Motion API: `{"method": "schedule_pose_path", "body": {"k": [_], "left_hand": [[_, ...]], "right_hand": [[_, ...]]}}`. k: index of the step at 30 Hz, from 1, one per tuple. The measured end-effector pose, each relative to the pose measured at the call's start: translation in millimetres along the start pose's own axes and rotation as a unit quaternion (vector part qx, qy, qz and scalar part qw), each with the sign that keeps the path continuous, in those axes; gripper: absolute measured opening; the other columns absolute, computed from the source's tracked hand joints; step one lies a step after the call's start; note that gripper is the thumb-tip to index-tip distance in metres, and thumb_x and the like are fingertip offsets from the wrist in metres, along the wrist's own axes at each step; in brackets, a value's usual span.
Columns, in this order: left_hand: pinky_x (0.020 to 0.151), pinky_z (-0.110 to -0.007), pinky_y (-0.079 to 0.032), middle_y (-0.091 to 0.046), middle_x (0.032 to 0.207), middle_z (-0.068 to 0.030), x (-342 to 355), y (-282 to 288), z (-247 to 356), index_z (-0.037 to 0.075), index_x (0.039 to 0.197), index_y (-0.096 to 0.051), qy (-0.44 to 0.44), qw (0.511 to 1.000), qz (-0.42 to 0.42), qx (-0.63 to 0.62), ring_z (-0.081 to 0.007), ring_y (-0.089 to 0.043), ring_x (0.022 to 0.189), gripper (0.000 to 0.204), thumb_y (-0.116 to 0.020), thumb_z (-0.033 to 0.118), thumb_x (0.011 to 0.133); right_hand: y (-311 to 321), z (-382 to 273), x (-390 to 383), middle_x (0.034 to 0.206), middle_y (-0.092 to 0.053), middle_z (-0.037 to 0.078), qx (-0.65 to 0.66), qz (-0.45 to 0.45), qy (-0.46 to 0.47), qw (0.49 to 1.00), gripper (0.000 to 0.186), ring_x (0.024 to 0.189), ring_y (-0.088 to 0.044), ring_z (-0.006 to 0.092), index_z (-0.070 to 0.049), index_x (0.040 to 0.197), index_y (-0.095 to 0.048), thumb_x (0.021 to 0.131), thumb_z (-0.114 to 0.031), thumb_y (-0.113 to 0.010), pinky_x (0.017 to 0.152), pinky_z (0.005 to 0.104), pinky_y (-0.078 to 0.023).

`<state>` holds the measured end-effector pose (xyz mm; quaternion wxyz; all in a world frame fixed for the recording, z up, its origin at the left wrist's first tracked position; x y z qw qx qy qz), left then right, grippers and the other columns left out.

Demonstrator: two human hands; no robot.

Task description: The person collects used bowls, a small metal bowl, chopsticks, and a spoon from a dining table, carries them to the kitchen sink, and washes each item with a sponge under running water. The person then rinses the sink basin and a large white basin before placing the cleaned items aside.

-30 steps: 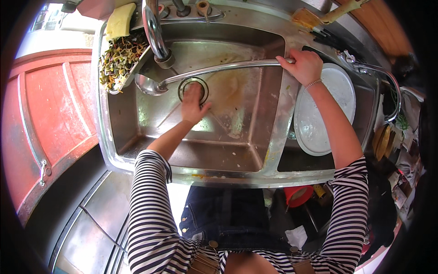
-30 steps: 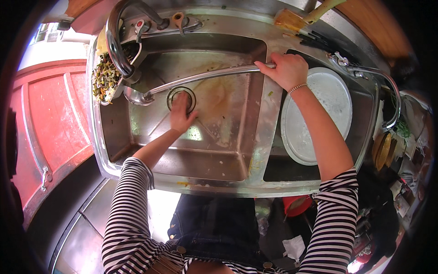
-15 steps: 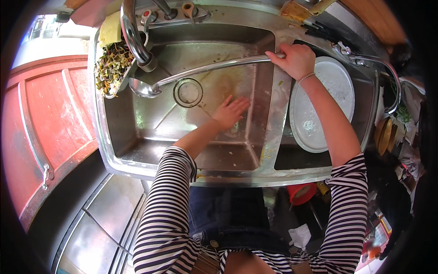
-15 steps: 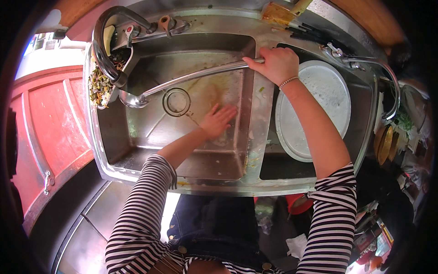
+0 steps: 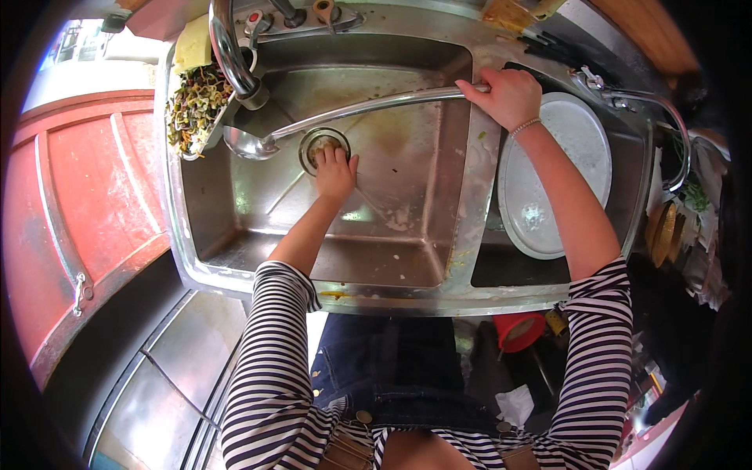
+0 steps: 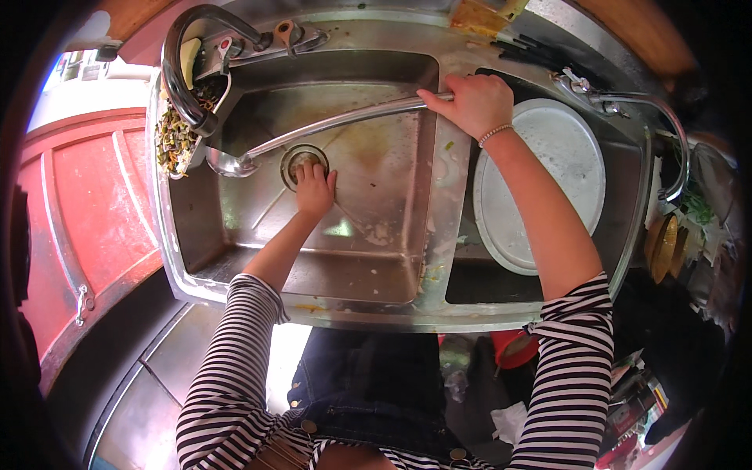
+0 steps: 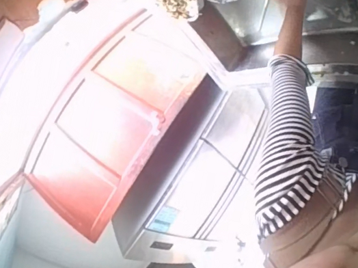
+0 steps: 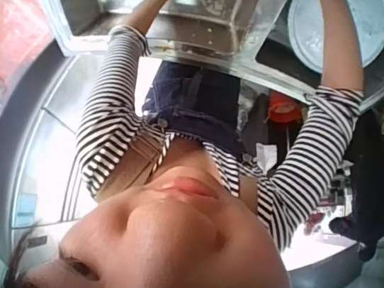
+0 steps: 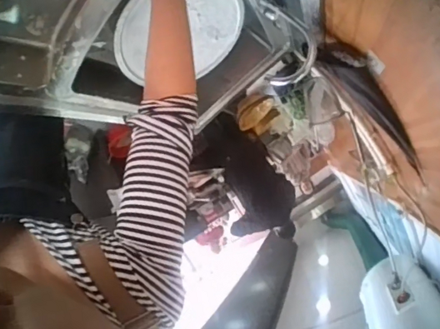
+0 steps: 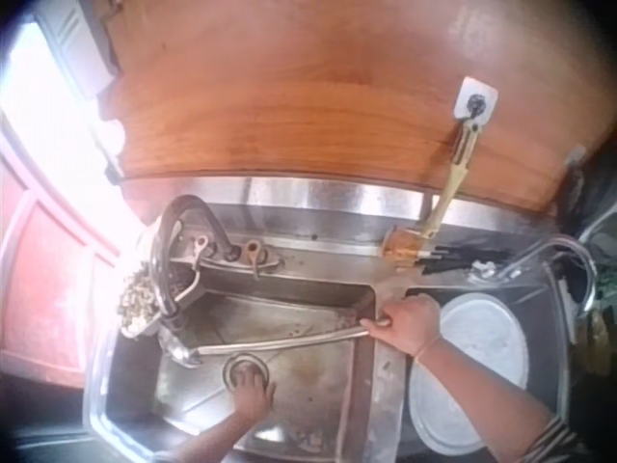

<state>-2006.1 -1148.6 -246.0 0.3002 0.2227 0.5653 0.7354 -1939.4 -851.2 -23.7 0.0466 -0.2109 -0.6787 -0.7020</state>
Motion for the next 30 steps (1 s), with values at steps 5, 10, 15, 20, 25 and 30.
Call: {"method": "schedule_pose_path", "body": {"k": [5, 10, 15, 20, 25, 30], "left_hand": [[0.092, -0.046, -0.039, -0.047, 0.114, -0.0241, -2.7, 5.3, -1.5, -0.002, 0.103, -0.051, -0.045, 0.999, -0.017, -0.015, -0.0421, -0.043, 0.109, 0.040, -0.053, 0.035, 0.088], [0.086, -0.045, -0.042, -0.052, 0.104, -0.0184, -6.4, -9.2, -6.6, 0.002, 0.096, -0.054, -0.031, 0.996, -0.084, 0.004, -0.0384, -0.047, 0.098, 0.031, -0.055, 0.032, 0.086], [0.084, -0.045, -0.042, -0.052, 0.102, -0.0160, -6.7, -10.2, -7.9, 0.003, 0.094, -0.056, -0.037, 0.994, -0.090, -0.053, -0.0372, -0.049, 0.094, 0.027, -0.054, 0.029, 0.086], [0.080, -0.043, -0.045, -0.053, 0.097, -0.0153, -1.5, 19.7, -0.3, 0.004, 0.093, -0.057, -0.101, 0.992, 0.070, 0.012, -0.0346, -0.051, 0.092, 0.022, -0.054, 0.025, 0.085], [0.083, -0.044, -0.044, -0.055, 0.098, -0.0124, -4.0, 1.0, -7.7, 0.006, 0.092, -0.057, -0.040, 0.998, -0.036, -0.029, -0.0309, -0.052, 0.094, 0.021, -0.055, 0.025, 0.084], [0.085, -0.045, -0.043, -0.055, 0.105, -0.0116, -10.7, 2.0, -11.9, 0.006, 0.095, -0.058, -0.074, 0.994, -0.082, -0.007, -0.0310, -0.052, 0.096, 0.023, -0.054, 0.026, 0.084]], "right_hand": [[-4.1, 1.1, -1.2, 0.046, -0.053, 0.004, -0.004, -0.011, -0.003, 1.000, 0.046, 0.045, -0.054, 0.0225, -0.014, 0.055, -0.061, 0.070, -0.057, -0.063, 0.048, 0.0323, -0.044], [-4.8, 2.4, -1.7, 0.047, -0.053, 0.004, -0.001, -0.018, -0.013, 1.000, 0.046, 0.046, -0.054, 0.0226, -0.014, 0.056, -0.061, 0.070, -0.058, -0.063, 0.049, 0.0323, -0.044], [-5.3, 1.5, -0.6, 0.047, -0.053, 0.004, -0.012, -0.029, -0.011, 0.999, 0.046, 0.047, -0.055, 0.0222, -0.014, 0.055, -0.061, 0.070, -0.058, -0.063, 0.049, 0.0319, -0.044], [-5.3, 0.8, -1.1, 0.047, -0.053, 0.004, -0.016, -0.019, -0.004, 1.000, 0.047, 0.047, -0.055, 0.0223, -0.014, 0.055, -0.060, 0.071, -0.058, -0.062, 0.050, 0.0316, -0.044], [-7.3, 1.0, -1.3, 0.047, -0.053, 0.005, -0.017, -0.040, -0.012, 0.999, 0.048, 0.048, -0.054, 0.0232, -0.013, 0.055, -0.060, 0.072, -0.058, -0.061, 0.050, 0.0321, -0.044], [-9.2, 2.7, -0.5, 0.048, -0.054, 0.005, -0.011, -0.063, -0.027, 0.998, 0.048, 0.049, -0.055, 0.0237, -0.013, 0.055, -0.060, 0.072, -0.058, -0.061, 0.052, 0.0331, -0.044]]}}
Point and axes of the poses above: each hand's wrist, its own x-axis towards the middle knuckle, its own y-axis out of the back of the hand, z = x × y, the point moved 9 cm from there along x, towards the middle knuckle
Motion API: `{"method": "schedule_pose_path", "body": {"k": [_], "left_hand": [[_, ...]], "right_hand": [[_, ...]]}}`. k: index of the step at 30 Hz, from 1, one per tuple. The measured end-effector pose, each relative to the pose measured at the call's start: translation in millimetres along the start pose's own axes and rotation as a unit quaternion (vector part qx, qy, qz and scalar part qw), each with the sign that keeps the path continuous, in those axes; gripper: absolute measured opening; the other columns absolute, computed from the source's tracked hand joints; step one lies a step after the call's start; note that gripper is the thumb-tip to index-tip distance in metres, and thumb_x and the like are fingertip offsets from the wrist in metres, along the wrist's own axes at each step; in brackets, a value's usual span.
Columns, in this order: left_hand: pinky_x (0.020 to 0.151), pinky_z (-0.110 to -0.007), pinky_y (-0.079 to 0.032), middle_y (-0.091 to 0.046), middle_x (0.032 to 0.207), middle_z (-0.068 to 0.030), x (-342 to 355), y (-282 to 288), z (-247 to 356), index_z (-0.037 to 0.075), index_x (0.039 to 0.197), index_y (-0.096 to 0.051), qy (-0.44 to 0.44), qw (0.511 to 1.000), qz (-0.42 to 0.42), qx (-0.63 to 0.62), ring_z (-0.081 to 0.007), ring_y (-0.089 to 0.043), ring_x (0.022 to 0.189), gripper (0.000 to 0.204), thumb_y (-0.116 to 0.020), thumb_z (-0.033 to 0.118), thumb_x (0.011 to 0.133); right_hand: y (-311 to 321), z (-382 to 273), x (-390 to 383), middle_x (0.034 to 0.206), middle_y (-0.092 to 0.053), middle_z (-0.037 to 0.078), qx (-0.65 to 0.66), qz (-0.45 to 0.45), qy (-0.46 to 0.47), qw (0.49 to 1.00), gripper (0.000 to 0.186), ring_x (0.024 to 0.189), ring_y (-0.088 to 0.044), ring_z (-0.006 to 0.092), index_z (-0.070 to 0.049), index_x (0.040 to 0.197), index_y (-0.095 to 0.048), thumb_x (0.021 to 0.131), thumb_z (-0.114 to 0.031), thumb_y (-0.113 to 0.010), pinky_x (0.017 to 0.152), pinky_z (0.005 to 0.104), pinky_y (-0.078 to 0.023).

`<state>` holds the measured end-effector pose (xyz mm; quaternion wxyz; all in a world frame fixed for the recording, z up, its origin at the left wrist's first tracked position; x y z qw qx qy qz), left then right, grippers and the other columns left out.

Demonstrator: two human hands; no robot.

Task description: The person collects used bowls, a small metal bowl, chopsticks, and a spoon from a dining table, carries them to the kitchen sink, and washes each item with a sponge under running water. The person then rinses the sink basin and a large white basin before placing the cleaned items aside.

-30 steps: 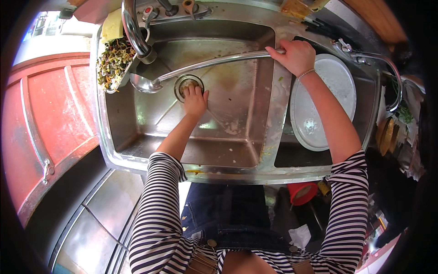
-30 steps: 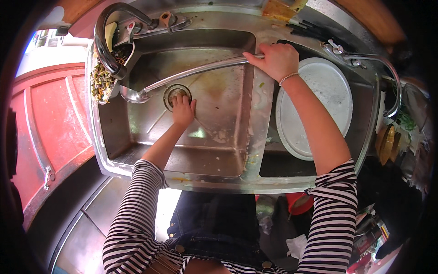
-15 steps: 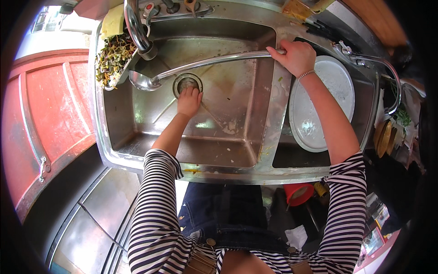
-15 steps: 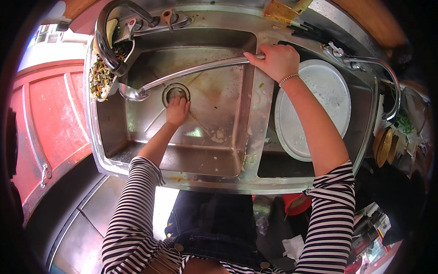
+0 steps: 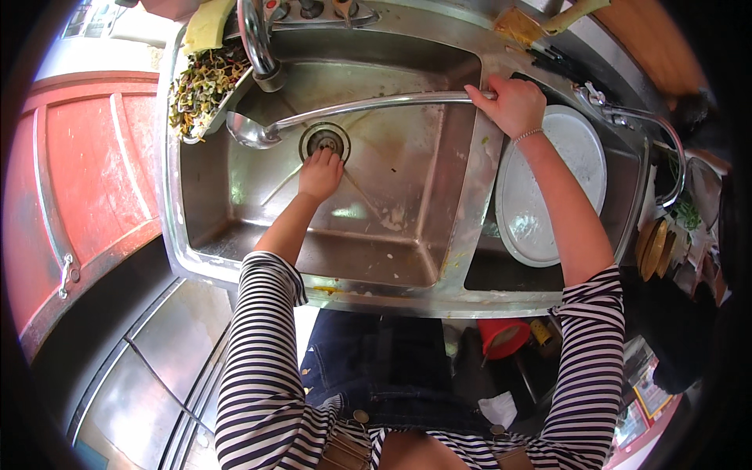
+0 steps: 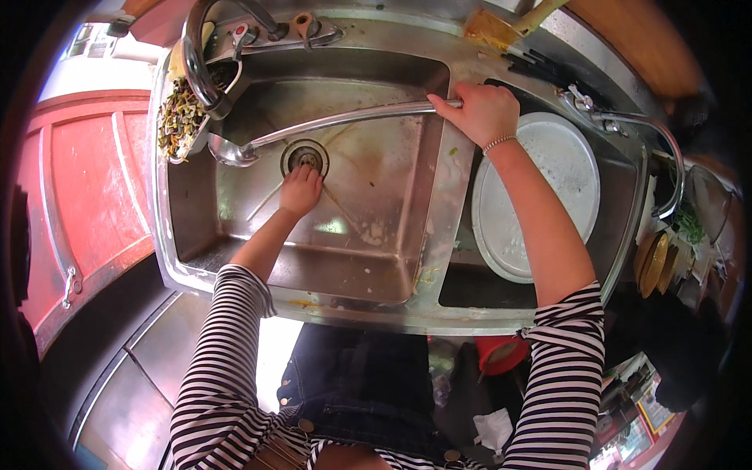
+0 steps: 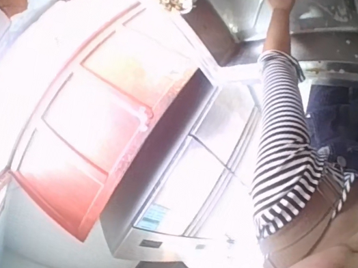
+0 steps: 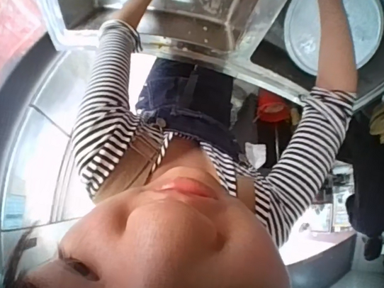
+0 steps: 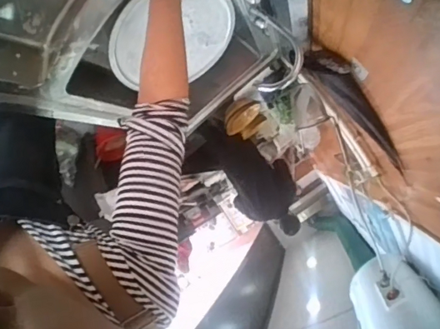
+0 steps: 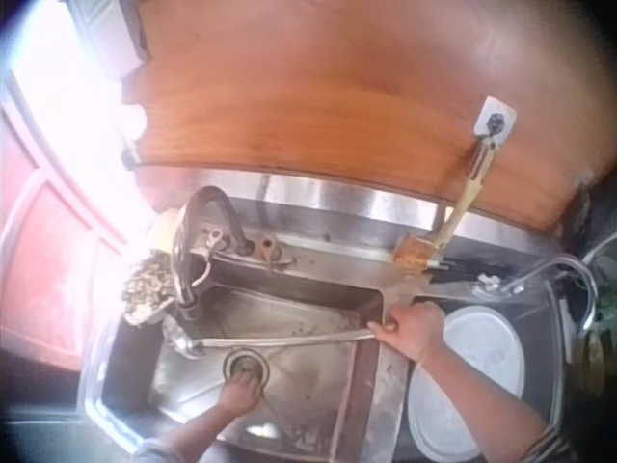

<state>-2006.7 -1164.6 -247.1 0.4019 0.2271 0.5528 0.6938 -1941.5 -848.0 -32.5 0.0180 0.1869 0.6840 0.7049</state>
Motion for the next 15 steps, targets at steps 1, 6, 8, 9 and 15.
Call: {"method": "schedule_pose_path", "body": {"k": [1, 6, 8, 9, 15], "left_hand": [[0.086, -0.044, -0.043, -0.055, 0.106, -0.0117, -0.4, -2.2, -3.0, 0.005, 0.096, -0.058, 0.006, 0.999, -0.023, 0.027, -0.0309, -0.052, 0.097, 0.024, -0.054, 0.026, 0.085], [0.086, -0.043, -0.042, -0.055, 0.114, -0.0119, -3.1, 29.6, 6.3, 0.007, 0.099, -0.058, -0.041, 0.989, 0.139, 0.034, -0.0309, -0.052, 0.098, 0.026, -0.052, 0.029, 0.087], [0.085, -0.042, -0.043, -0.055, 0.113, -0.0117, -3.0, 22.9, 6.2, 0.007, 0.098, -0.058, -0.031, 0.994, 0.107, 0.022, -0.0309, -0.053, 0.097, 0.025, -0.051, 0.029, 0.087], [0.084, -0.041, -0.043, -0.055, 0.110, -0.0113, -3.7, 20.8, 7.2, 0.008, 0.096, -0.058, -0.035, 0.994, 0.099, 0.021, -0.0307, -0.053, 0.096, 0.024, -0.051, 0.029, 0.087], [0.073, -0.040, -0.047, -0.055, 0.090, -0.0098, 0.6, -1.6, 1.0, 0.008, 0.082, -0.055, -0.053, 0.998, 0.015, -0.003, -0.0288, -0.056, 0.091, 0.020, -0.052, 0.027, 0.088]], "right_hand": [[-1.3, 0.9, 0.1, 0.049, -0.054, 0.005, 0.000, -0.005, -0.004, 1.000, 0.048, 0.049, -0.055, 0.0237, -0.013, 0.055, -0.060, 0.072, -0.058, -0.061, 0.052, 0.0333, -0.044], [0.0, -0.4, -1.6, 0.048, -0.054, 0.005, 0.002, 0.022, 0.011, 1.000, 0.047, 0.047, -0.054, 0.0233, -0.013, 0.054, -0.059, 0.072, -0.057, -0.062, 0.050, 0.0330, -0.044], [0.8, -0.3, -1.7, 0.047, -0.053, 0.005, -0.001, 0.031, 0.016, 0.999, 0.047, 0.047, -0.054, 0.0231, -0.013, 0.054, -0.058, 0.071, -0.057, -0.062, 0.050, 0.0328, -0.043], [1.5, -0.6, -1.7, 0.047, -0.053, 0.005, 0.000, 0.036, 0.019, 0.999, 0.047, 0.046, -0.054, 0.0230, -0.013, 0.054, -0.058, 0.071, -0.056, -0.062, 0.049, 0.0327, -0.043], [2.4, -1.0, -2.0, 0.047, -0.053, 0.004, -0.005, 0.045, 0.024, 0.999, 0.046, 0.046, -0.054, 0.0227, -0.013, 0.054, -0.058, 0.071, -0.056, -0.063, 0.049, 0.0326, -0.043]]}}
Point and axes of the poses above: each hand's wrist, its own x-axis towards the middle knuckle, its own y-axis out of the back of the hand, z = x × y, the point moved 9 cm from there along x, towards the middle knuckle
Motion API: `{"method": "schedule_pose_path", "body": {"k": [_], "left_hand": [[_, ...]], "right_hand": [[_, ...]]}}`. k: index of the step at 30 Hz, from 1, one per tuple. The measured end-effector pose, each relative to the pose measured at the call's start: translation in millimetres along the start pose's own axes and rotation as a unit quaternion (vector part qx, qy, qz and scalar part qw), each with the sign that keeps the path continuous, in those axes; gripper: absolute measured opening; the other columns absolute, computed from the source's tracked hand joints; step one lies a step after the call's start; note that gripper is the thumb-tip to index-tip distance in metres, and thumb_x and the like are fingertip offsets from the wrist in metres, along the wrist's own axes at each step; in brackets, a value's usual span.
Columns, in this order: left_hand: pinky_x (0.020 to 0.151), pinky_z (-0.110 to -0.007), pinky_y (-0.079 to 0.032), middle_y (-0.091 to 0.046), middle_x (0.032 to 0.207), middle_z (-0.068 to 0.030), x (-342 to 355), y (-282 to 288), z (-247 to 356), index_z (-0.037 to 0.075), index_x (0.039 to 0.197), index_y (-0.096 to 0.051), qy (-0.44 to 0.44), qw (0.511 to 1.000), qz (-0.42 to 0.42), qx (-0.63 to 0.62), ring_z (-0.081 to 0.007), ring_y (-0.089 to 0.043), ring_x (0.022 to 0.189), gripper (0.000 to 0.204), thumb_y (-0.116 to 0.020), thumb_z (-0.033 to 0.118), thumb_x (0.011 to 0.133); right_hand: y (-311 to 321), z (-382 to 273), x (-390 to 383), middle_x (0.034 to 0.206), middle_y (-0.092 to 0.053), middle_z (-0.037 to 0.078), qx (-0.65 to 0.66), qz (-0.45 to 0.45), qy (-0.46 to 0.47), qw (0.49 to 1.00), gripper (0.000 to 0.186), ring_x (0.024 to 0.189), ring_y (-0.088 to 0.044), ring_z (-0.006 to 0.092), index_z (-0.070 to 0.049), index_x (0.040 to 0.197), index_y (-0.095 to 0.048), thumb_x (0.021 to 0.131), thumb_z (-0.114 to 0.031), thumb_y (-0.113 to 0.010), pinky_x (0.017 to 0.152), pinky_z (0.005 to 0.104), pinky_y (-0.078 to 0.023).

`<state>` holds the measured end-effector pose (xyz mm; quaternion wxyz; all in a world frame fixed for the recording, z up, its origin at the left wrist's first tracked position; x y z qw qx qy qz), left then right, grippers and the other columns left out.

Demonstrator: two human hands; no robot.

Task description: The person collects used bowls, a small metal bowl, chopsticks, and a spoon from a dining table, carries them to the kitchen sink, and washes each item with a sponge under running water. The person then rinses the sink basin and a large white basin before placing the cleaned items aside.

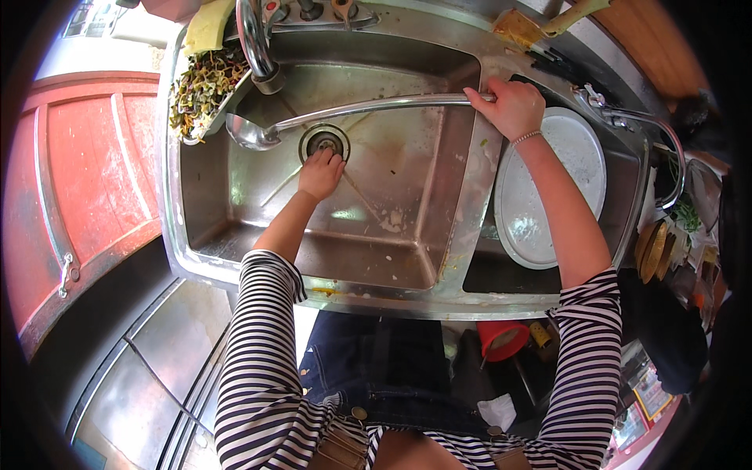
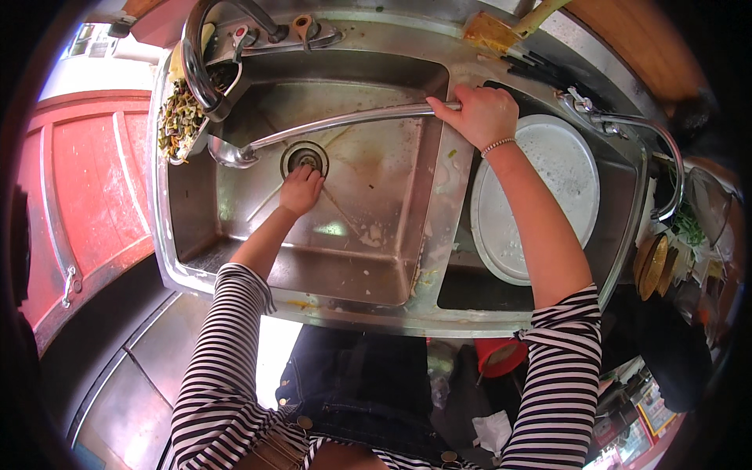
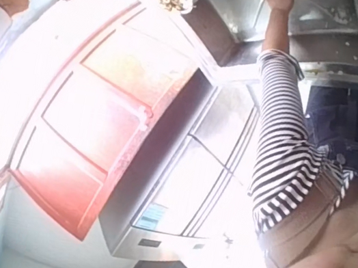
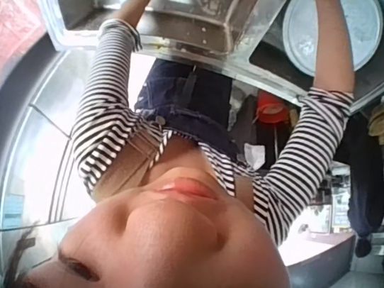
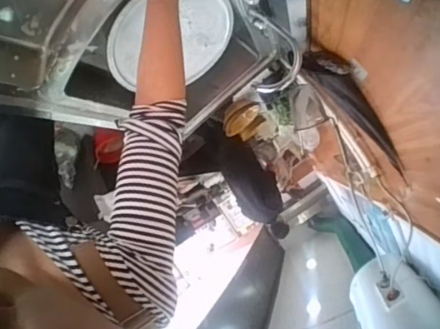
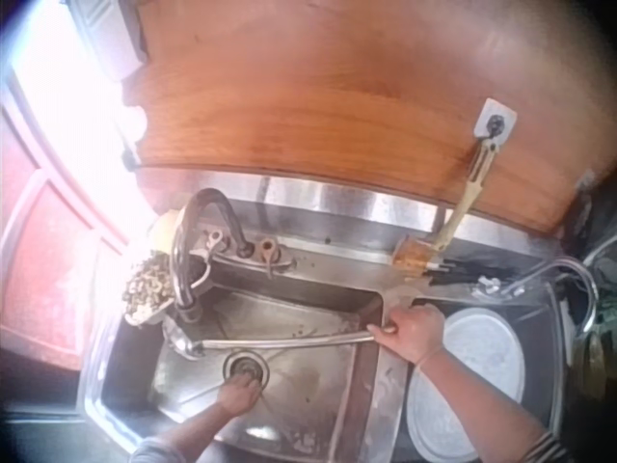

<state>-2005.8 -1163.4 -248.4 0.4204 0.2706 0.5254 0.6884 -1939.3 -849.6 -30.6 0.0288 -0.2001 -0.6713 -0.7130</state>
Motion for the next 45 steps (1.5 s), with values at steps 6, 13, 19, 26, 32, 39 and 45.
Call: {"method": "schedule_pose_path", "body": {"k": [6, 13, 19, 26, 32, 39, 45], "left_hand": [[0.062, -0.045, -0.049, -0.059, 0.077, -0.0125, 25.3, -9.5, -7.3, 0.006, 0.078, -0.056, 0.006, 0.999, -0.010, -0.043, -0.0328, -0.060, 0.070, 0.024, -0.052, 0.028, 0.088], [0.059, -0.046, -0.045, -0.060, 0.069, -0.0156, 10.9, 81.8, 15.6, 0.002, 0.070, -0.055, 0.031, 0.977, 0.062, -0.202, -0.0382, -0.057, 0.066, 0.024, -0.056, 0.021, 0.085], [0.048, -0.027, -0.036, -0.044, 0.055, -0.0079, -3.9, 279.6, -50.6, -0.003, 0.070, -0.052, 0.099, 0.920, 0.302, -0.230, -0.0118, -0.043, 0.051, 0.014, -0.052, 0.001, 0.083], [0.058, -0.043, -0.046, -0.061, 0.082, -0.0114, 54.3, 324.5, -122.2, 0.009, 0.089, -0.059, 0.180, 0.937, 0.236, 0.186, -0.0295, -0.060, 0.068, 0.018, -0.052, 0.025, 0.089], [0.066, -0.042, -0.050, -0.059, 0.101, -0.0032, 41.3, 311.6, -48.5, 0.016, 0.095, -0.060, 0.183, 0.930, 0.183, 0.260, -0.0295, -0.060, 0.087, 0.014, -0.052, 0.024, 0.086], [0.074, -0.040, -0.048, -0.062, 0.092, -0.0084, 99.3, 215.4, 170.6, 0.010, 0.089, -0.061, -0.033, 0.996, 0.007, -0.086, -0.0314, -0.059, 0.087, 0.011, -0.060, 0.011, 0.078], [0.080, -0.040, -0.047, -0.060, 0.102, -0.0091, 194.0, 201.4, 295.2, 0.009, 0.094, -0.062, -0.166, 0.974, 0.080, -0.128, -0.0296, -0.057, 0.096, 0.017, -0.060, 0.010, 0.078]], "right_hand": [[-0.8, -0.2, 0.1, 0.048, -0.054, 0.004, 0.004, -0.012, -0.009, 1.000, 0.046, 0.048, -0.055, 0.0234, -0.013, 0.056, -0.059, 0.072, -0.056, -0.062, 0.051, 0.0337, -0.044], [2.8, -9.4, -4.4, 0.050, -0.055, 0.007, 0.004, -0.058, -0.012, 0.998, 0.050, 0.050, -0.056, 0.0257, -0.012, 0.056, -0.059, 0.073, -0.059, -0.059, 0.051, 0.0359, -0.044], [30.3, -27.2, -44.7, 0.052, -0.053, 0.011, 0.028, -0.078, -0.108, 0.991, 0.050, 0.053, -0.055, 0.0279, -0.009, 0.056, -0.056, 0.074, -0.056, -0.062, 0.053, 0.0378, -0.042], [51.5, -117.9, -129.8, 0.085, -0.058, 0.014, 0.129, -0.214, -0.145, 0.957, 0.040, 0.078, -0.057, 0.0293, -0.003, 0.091, -0.051, 0.077, -0.037, -0.066, 0.064, 0.0410, -0.046], [16.5, -193.5, -181.4, 0.085, -0.062, 0.015, 0.223, -0.353, -0.172, 0.893, 0.016, 0.082, -0.063, 0.0290, -0.005, 0.090, -0.052, 0.082, -0.017, -0.056, 0.068, 0.0388, -0.051], [-49.2, -207.9, -194.1, 0.095, -0.066, 0.015, 0.245, -0.410, -0.161, 0.863, 0.016, 0.091, -0.064, 0.0270, -0.006, 0.091, -0.060, 0.085, -0.010, -0.046, 0.070, 0.0406, -0.051], [32.4, -176.5, -197.5, 0.084, -0.061, 0.016, 0.422, -0.233, -0.078, 0.873, 0.009, 0.084, -0.061, 0.0320, -0.003, 0.085, -0.055, 0.080, -0.010, -0.052, 0.071, 0.0411, -0.050]]}}
Point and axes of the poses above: each hand's wrist, its own x-axis towards the middle knuckle, its own y-axis out of the back of the hand, z = x × y, the point moved 9 cm from there along x, towards the middle knuckle
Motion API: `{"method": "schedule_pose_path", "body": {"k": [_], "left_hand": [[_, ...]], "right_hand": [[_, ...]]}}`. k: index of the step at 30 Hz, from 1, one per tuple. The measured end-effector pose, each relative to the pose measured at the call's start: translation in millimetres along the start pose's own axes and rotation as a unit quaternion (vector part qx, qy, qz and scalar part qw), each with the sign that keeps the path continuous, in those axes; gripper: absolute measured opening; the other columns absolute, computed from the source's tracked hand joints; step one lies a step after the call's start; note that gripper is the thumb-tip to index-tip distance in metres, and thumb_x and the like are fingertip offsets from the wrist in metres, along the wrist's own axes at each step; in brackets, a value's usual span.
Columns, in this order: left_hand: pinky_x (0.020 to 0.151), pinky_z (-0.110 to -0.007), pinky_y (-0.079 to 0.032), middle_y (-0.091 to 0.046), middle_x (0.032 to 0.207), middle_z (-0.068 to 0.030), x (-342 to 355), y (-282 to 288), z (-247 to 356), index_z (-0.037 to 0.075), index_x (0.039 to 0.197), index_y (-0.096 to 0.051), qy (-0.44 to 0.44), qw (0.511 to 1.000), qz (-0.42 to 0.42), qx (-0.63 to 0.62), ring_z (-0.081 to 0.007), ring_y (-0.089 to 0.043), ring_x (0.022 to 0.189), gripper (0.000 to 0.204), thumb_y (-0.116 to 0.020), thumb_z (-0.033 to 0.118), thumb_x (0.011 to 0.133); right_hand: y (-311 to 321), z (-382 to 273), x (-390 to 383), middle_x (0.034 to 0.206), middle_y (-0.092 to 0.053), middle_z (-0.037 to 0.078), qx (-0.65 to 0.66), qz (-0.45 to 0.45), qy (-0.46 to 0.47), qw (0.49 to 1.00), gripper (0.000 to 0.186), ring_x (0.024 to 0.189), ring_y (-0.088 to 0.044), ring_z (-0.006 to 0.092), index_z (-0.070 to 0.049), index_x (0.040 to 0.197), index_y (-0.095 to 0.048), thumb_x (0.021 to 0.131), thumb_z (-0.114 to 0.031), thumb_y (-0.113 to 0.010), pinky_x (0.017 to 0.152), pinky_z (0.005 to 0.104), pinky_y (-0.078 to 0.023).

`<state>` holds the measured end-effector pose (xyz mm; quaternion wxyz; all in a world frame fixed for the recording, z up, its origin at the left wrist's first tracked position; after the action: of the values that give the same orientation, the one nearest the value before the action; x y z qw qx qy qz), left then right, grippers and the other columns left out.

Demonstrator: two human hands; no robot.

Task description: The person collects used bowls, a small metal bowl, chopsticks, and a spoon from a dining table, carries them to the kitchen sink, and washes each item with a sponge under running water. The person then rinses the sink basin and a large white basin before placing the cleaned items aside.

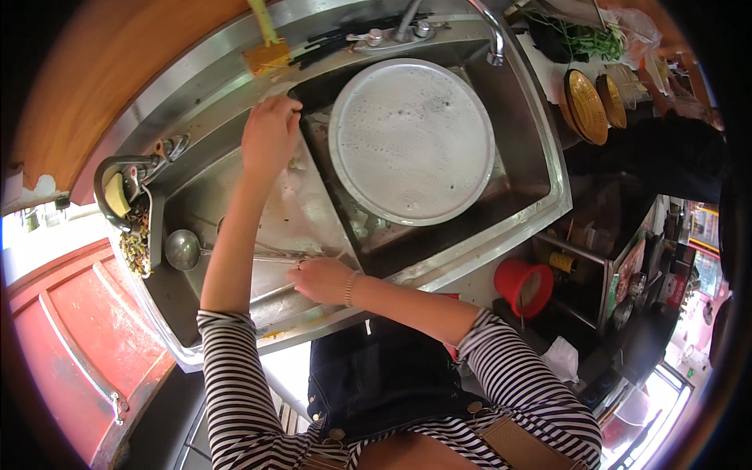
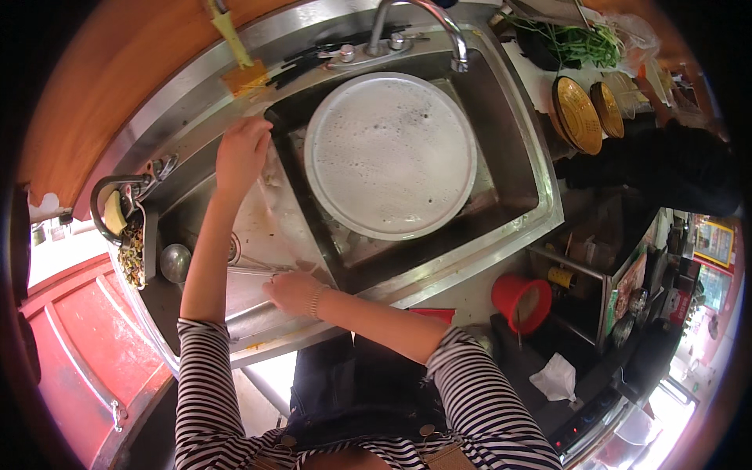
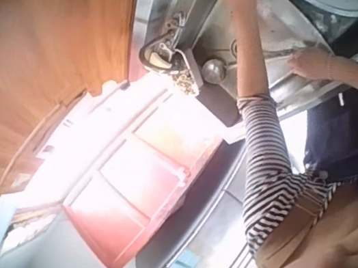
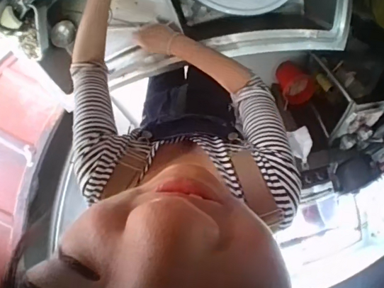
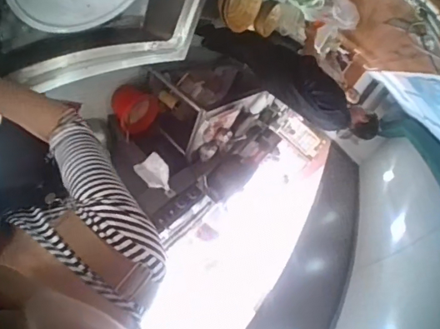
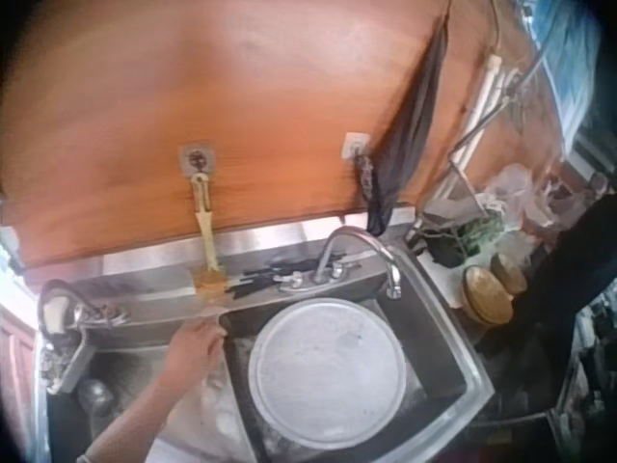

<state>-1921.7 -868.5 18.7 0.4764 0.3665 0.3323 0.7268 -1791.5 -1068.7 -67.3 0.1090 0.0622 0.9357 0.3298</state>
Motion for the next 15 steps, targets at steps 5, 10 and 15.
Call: {"method": "schedule_pose_path", "body": {"k": [5, 10, 15], "left_hand": [[0.084, -0.042, -0.046, -0.059, 0.104, -0.0120, -0.1, -110.0, 68.7, 0.008, 0.096, -0.063, -0.089, 0.981, -0.158, -0.067, -0.0327, -0.054, 0.102, 0.019, -0.058, 0.012, 0.078], [0.096, -0.047, -0.036, -0.057, 0.116, -0.0118, -38.6, -214.5, 104.7, 0.009, 0.105, -0.065, -0.135, 0.921, -0.309, 0.197, -0.0337, -0.050, 0.111, 0.029, -0.060, 0.017, 0.078], [0.098, -0.047, -0.033, -0.055, 0.122, -0.0120, -69.1, -257.2, 67.0, 0.010, 0.105, -0.068, 0.009, 0.775, -0.576, 0.258, -0.0313, -0.047, 0.120, 0.031, -0.053, 0.015, 0.078]], "right_hand": [[135.5, 106.0, -90.7, 0.083, -0.060, 0.019, -0.033, 0.234, -0.147, 0.960, 0.013, 0.077, -0.058, 0.0351, 0.000, 0.082, -0.055, 0.079, -0.011, -0.050, 0.071, 0.0427, -0.049], [170.7, 227.1, -137.8, 0.101, -0.062, 0.014, -0.153, 0.101, -0.340, 0.922, 0.024, 0.097, -0.058, 0.0323, -0.005, 0.099, -0.061, 0.081, -0.018, -0.053, 0.081, 0.0428, -0.047], [118.1, 284.9, -149.3, 0.121, -0.058, 0.012, -0.151, -0.212, -0.420, 0.869, 0.037, 0.111, -0.055, 0.0298, -0.009, 0.113, -0.063, 0.086, -0.024, -0.042, 0.084, 0.0440, -0.047]]}}
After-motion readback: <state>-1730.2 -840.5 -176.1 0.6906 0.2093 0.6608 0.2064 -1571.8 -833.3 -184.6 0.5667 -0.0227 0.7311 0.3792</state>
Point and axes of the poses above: each hand's wrist, its own x-axis towards the middle knuckle, its own y-axis out of the back of the hand, z = x × y, the point moved 9 cm from there along x, towards the middle knuckle
